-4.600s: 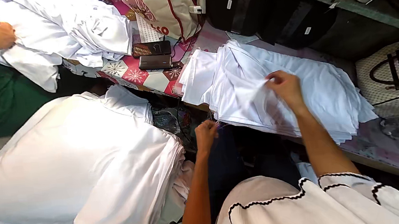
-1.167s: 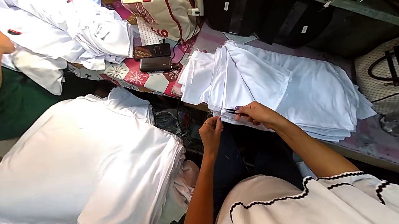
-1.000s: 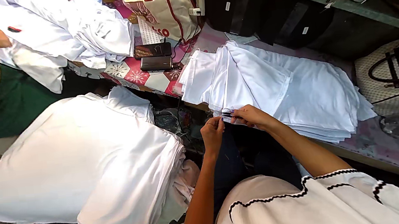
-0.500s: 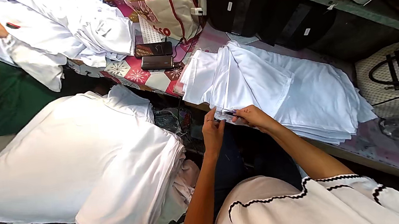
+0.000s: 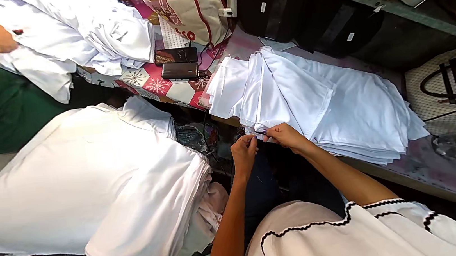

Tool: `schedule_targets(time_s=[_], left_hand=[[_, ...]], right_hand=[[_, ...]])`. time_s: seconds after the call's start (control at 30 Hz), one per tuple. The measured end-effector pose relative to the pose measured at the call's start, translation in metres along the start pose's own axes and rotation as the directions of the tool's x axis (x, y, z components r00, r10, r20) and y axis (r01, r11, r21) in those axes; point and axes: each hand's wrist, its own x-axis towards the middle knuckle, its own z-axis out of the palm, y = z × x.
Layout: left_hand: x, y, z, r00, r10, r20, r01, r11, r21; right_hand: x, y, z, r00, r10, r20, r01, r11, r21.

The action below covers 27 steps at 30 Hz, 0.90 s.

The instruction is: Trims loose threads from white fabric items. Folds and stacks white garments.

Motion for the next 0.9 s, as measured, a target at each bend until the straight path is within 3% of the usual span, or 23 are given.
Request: schedule_targets(time_s=[0.13,0.23,0.33,0.43,0.5,0.53,0.6,0.67,0.73,0.83,0.9], left_hand=[[0.0,0.006,-0.021,0.957,-0.217,0.195,0.213,0.976,0.038],[0.01,0.002,-0.011,0.957,-0.236,0.168,0.284,0.88,-0.381],[0.022,-0.008,0.02,0.95,-0.219,0.222,0.309,0.759,-0.574],[0.022,-0.004,0.022,0.954,-0.216,0.206,0.28,0.886,-0.369],[0.013,-0.007,-0.003,0.96,-0.2,0.197,0.227,0.965,-0.129],[0.006,-0.013,-0.019,0.963,-0.207,0.172,0.212,0.977,-0.009],[-0.002,-0.026,-0.046,0.968,-0.235,0.084,0.212,0.952,0.22],[-0.004,-0.024,-0.053,0.988,-0.155,-0.01,0.148,0.921,0.361],[0.002,-0.015,-0.03,1.0,0.009,0.001,-0.009,0.933,0.361],[0.02,-0.007,0.027,0.987,0.148,0.061,-0.16,0.906,0.391],[0.03,-0.022,0.046,0.949,0.315,0.012,-0.29,0.855,0.429]], right_hand=[[-0.012,-0.003,-0.015,0.995,-0.094,-0.037,0.092,0.994,-0.055],[-0.008,-0.005,-0.022,0.935,-0.314,-0.165,0.273,0.934,-0.231],[0.017,-0.007,-0.016,0.929,-0.332,-0.165,0.246,0.886,-0.393],[0.025,-0.009,-0.026,0.915,-0.37,-0.159,0.277,0.865,-0.419],[0.002,-0.009,-0.062,0.84,-0.454,-0.296,0.321,0.857,-0.403],[-0.016,-0.006,-0.088,0.784,-0.464,-0.413,0.309,0.868,-0.389],[-0.047,0.005,-0.139,0.594,-0.429,-0.681,0.26,0.903,-0.342],[-0.068,0.002,-0.154,0.436,-0.37,-0.82,0.242,0.926,-0.289],[-0.07,-0.003,-0.125,0.501,-0.4,-0.767,0.291,0.913,-0.286],[-0.041,0.007,-0.056,0.737,-0.43,-0.521,0.345,0.903,-0.256],[-0.018,0.023,-0.028,0.865,-0.355,-0.356,0.257,0.921,-0.294]])
